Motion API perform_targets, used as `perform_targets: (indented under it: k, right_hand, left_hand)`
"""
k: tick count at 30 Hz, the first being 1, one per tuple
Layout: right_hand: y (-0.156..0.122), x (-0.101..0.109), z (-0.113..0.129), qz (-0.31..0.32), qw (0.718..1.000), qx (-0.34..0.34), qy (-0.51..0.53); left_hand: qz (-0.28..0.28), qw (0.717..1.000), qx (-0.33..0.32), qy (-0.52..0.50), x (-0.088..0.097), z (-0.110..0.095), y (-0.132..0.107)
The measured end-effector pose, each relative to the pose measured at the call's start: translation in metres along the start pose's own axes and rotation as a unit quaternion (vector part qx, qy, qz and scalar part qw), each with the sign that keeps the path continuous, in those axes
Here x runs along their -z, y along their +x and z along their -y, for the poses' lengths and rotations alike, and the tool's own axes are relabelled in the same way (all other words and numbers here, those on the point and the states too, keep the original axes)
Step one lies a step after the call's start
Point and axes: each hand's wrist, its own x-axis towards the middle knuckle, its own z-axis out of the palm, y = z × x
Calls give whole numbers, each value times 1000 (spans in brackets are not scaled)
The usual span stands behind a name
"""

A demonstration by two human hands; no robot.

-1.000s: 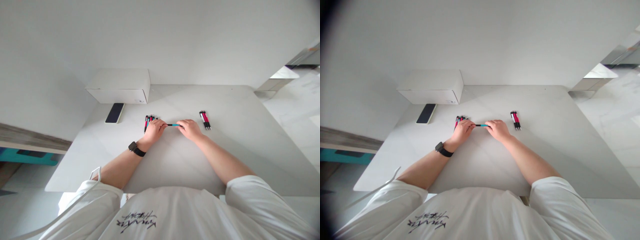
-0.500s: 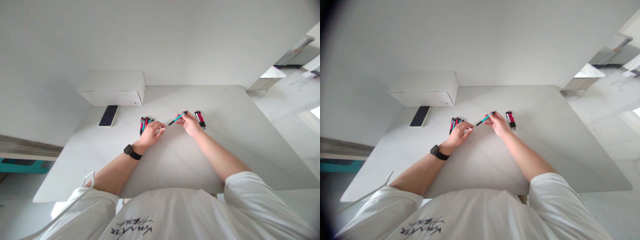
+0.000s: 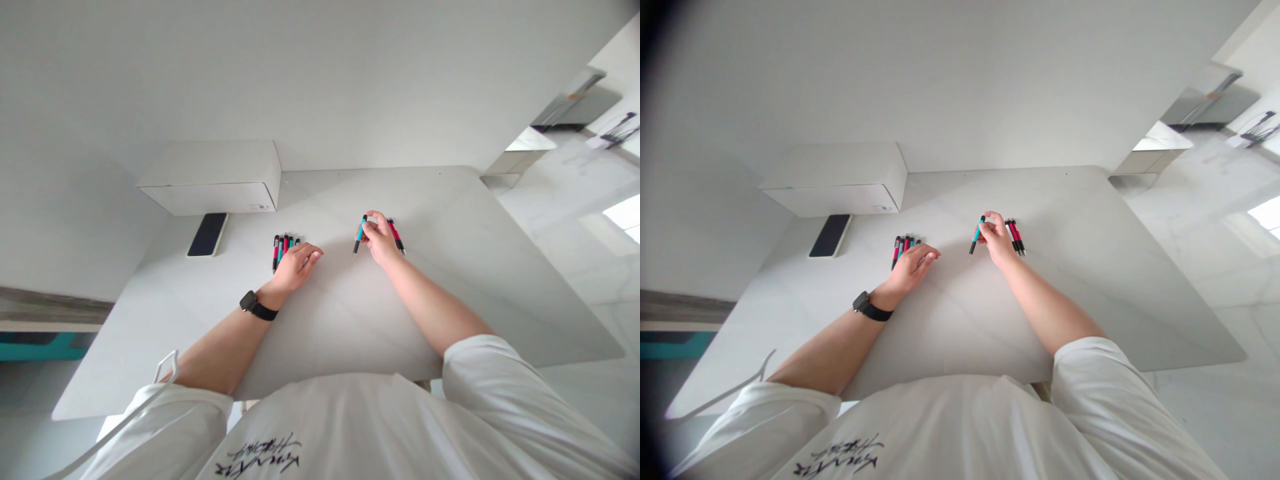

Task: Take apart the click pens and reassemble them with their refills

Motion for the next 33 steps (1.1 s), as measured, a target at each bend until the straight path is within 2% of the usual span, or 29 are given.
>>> perform_targets:
  k: [8, 14, 20, 23, 27, 31, 33]
  right_hand:
    - [-1, -2, 2, 4, 1000, 8, 15]
    - [-3, -3, 6, 5, 1000, 3, 1]
    - [1, 4, 24, 1, 1000, 28, 4]
    - [12, 22, 43, -27, 998, 55, -26]
    - [29, 60, 76, -90, 984, 113, -104]
    - [37, 102, 100, -100, 975, 105, -170]
    - [38, 119, 103, -100, 972, 72, -200]
  left_hand:
    - [9, 1000, 12, 7, -2, 2, 0]
    - [22, 999, 45, -6, -2, -1, -2]
    - [23, 998, 63, -22, -2, -2, -5]
    - [23, 998, 56, -20, -3, 0, -6]
    - [26, 998, 55, -7, -4, 1, -6]
    - [29, 998, 60, -4, -3, 1, -7]
    - [32, 997, 64, -5, -3, 1, -8]
